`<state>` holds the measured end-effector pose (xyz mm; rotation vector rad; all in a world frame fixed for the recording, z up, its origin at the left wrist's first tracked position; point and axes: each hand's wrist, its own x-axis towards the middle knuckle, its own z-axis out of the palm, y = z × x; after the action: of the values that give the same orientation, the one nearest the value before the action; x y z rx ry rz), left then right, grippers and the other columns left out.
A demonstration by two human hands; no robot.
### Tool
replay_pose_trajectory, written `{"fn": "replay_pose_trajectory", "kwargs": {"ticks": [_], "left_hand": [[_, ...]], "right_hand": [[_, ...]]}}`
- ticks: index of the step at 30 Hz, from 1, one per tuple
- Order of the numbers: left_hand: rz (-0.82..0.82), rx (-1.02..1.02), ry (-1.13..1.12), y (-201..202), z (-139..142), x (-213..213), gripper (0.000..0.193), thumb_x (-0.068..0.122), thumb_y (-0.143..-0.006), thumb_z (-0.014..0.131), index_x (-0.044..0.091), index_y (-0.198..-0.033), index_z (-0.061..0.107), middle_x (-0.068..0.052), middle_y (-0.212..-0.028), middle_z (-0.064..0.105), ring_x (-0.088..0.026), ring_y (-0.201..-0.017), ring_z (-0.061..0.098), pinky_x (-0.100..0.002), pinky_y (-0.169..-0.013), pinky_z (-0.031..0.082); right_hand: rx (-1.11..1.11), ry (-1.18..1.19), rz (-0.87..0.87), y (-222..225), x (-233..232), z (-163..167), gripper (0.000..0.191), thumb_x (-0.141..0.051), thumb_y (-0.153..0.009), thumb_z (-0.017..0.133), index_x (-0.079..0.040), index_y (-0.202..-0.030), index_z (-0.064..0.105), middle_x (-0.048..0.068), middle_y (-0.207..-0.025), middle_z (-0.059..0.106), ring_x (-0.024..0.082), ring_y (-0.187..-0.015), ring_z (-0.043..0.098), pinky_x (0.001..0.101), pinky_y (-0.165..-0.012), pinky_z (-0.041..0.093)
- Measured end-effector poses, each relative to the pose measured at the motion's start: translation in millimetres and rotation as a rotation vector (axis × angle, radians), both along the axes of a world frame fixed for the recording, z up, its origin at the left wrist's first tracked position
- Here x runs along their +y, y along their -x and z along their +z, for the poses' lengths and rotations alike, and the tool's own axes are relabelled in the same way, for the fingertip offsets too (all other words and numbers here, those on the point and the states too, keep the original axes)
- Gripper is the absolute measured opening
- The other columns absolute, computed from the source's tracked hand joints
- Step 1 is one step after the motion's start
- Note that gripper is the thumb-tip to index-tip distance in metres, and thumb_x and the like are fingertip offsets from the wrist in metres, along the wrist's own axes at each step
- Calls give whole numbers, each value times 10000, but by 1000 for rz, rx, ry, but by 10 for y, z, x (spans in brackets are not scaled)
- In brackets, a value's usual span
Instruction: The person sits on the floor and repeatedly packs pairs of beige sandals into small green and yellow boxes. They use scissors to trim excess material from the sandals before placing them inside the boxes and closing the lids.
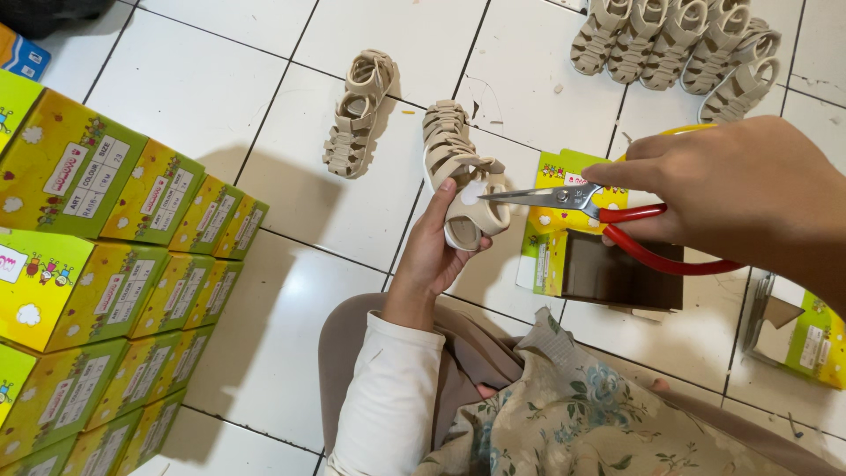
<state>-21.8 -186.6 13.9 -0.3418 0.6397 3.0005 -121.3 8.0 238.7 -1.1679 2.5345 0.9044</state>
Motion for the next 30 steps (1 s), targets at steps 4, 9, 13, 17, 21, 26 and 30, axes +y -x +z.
{"fn": "replay_pose_trajectory", "kwargs": {"ticks": [4, 9, 13, 17, 21, 26, 30], "left_hand": [[-18, 12, 9, 1, -25, -10, 517, 436, -1085, 479, 14, -1381, 524, -130, -1118, 697, -240, -875, 729, -294, -601, 583], [-2, 45, 7, -15, -55, -53, 503, 435, -1089, 480, 32, -1386, 533, -121, -1125, 690, -255, -897, 726, -293, -606, 575], [88, 44, 51, -14, -75, -93, 477, 404, -1110, 490, 44, -1419, 533, -97, -1171, 684, -197, -945, 685, -310, -642, 578], [258, 29, 134, 20, -132, -114, 467, 375, -1068, 499, 59, -1412, 521, -71, -1214, 670, -177, -1057, 668, -363, -820, 581], [252, 12, 25, -31, -230, -165, 495, 355, -1058, 506, 47, -1447, 499, -76, -1316, 635, -179, -1184, 640, -371, -1033, 520], [207, 129, 33, -91, -269, -238, 525, 303, -1058, 543, 22, -1490, 446, -104, -1383, 593, -224, -1260, 588, -403, -1064, 495], [242, 102, 260, -47, -175, -190, 544, 220, -1035, 595, 22, -1508, 414, -102, -1404, 580, -215, -1290, 564, -383, -1080, 478]], "right_hand": [[-16, 67, -50, -21, -9, 17, 595, -640, -774, 685, -446, -1336, 671, -161, -1098, 737, 137, -857, 732, 298, -603, 559], [-26, 294, -115, 23, 93, -57, 563, -563, -828, 723, -372, -1356, 688, -34, -926, 764, 181, -739, 727, 319, -637, 564], [-235, 569, -721, -161, 195, -452, 514, -308, -909, 737, -264, -1415, 666, 97, -817, 736, 255, -655, 705, 403, -597, 577], [-412, 856, -389, -633, 102, -1442, 448, -248, -823, 768, -96, -1229, 650, 165, -679, 692, 312, -596, 685, 436, -574, 555], [-434, 784, -551, -806, -385, -2742, 522, -286, -717, 876, -18, -1083, 619, 243, -985, 706, 432, -941, 686, 502, -829, 547], [-362, 720, -600, -685, -446, -3262, 372, -242, -790, 806, -40, -1066, 661, 234, -927, 719, 425, -907, 697, 512, -823, 541], [-543, 1490, -715, -456, -281, -2794, 211, -220, -936, 670, -27, -994, 732, 158, -839, 726, 253, -688, 671, 364, -610, 530]]}}
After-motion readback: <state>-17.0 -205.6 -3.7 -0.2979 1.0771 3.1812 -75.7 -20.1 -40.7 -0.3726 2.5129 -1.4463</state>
